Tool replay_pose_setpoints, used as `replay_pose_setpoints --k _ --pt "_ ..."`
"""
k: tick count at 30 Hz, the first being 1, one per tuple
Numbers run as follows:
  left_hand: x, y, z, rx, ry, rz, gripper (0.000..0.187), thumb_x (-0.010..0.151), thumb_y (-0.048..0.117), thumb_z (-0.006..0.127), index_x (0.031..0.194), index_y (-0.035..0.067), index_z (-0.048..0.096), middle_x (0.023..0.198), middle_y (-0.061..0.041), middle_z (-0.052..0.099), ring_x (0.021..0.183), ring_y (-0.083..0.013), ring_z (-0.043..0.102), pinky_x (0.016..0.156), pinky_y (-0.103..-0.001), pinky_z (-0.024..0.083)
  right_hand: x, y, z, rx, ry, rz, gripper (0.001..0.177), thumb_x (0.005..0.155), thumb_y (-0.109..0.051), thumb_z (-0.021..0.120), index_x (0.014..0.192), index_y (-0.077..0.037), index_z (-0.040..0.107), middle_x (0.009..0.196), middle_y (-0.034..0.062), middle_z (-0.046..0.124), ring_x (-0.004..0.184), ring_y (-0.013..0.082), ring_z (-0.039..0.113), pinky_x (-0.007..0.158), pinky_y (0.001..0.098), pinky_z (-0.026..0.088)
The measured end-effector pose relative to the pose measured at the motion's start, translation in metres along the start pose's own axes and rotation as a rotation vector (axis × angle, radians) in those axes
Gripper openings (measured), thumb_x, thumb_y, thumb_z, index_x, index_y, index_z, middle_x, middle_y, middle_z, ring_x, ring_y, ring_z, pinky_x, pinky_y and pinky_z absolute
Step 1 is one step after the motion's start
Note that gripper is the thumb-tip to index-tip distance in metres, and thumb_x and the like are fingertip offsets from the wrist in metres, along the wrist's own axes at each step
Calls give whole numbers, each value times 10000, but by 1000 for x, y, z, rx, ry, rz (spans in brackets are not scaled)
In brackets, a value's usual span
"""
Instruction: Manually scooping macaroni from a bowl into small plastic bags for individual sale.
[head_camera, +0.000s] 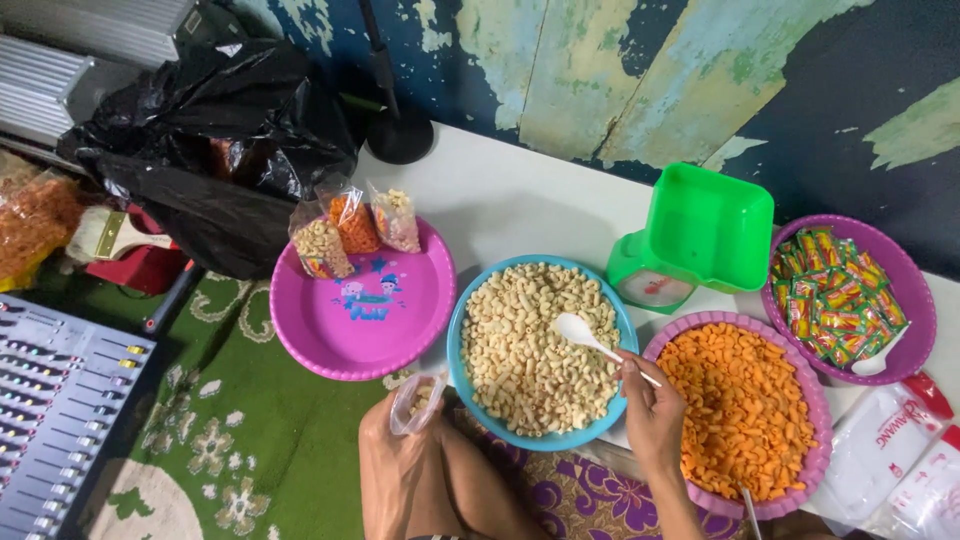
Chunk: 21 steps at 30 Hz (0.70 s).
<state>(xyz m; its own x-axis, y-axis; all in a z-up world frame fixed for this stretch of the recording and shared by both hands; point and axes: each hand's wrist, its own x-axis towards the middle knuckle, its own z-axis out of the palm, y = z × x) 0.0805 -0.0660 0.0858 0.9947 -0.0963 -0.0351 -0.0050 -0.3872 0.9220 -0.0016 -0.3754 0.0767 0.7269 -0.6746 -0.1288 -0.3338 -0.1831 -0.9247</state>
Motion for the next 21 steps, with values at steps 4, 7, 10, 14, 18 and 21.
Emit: replay_pose_setpoints --k 4,7,10,14,18,21 --pt "48 5 27 146 -73 -455 475 800 518 622 1141 234 791 846 9 799 811 -124 733 737 -314 540 41 -5 -5 -243 11 -305 373 999 -318 582 1248 -87 736 1218 130 756 958 212 755 659 310 596" --pt "67 -82 76 45 248 99 387 735 381 864 1012 119 793 751 -7 781 581 -121 690 568 -245 572 73 6 -4 -369 26 -528 319 1023 -199 601 1307 -93 701 1169 98 754 832 173 701 660 305 554" --pt "78 -38 77 -3 166 173 333 785 362 836 1050 167 783 758 14 760 581 -110 636 539 -232 531 96 13 -1 -473 10 -613 296 1019 -148 616 1302 -118 698 1163 59 757 1056 210 706 748 333 599" --pt "81 -11 80 -160 18 25 331 827 267 784 1141 167 759 1038 -24 830 896 -199 814 666 -297 685 113 17 5 -441 -18 -644 273 1024 -146 604 1272 -97 705 1104 61 759 995 206 714 744 327 595" --pt "74 -15 84 -86 45 -6 401 784 341 802 1121 124 781 970 -63 844 889 -220 819 740 -334 669 119 25 9 -395 -76 -623 279 993 -62 619 1260 -77 701 1147 79 757 1016 207 733 856 331 611" --pt "66 -24 86 -80 41 -48 424 748 283 832 1134 117 780 967 -51 849 917 -208 823 733 -322 695 118 34 6 -376 -99 -549 290 1007 -158 605 1273 -96 702 1115 79 769 1015 217 740 808 328 626"
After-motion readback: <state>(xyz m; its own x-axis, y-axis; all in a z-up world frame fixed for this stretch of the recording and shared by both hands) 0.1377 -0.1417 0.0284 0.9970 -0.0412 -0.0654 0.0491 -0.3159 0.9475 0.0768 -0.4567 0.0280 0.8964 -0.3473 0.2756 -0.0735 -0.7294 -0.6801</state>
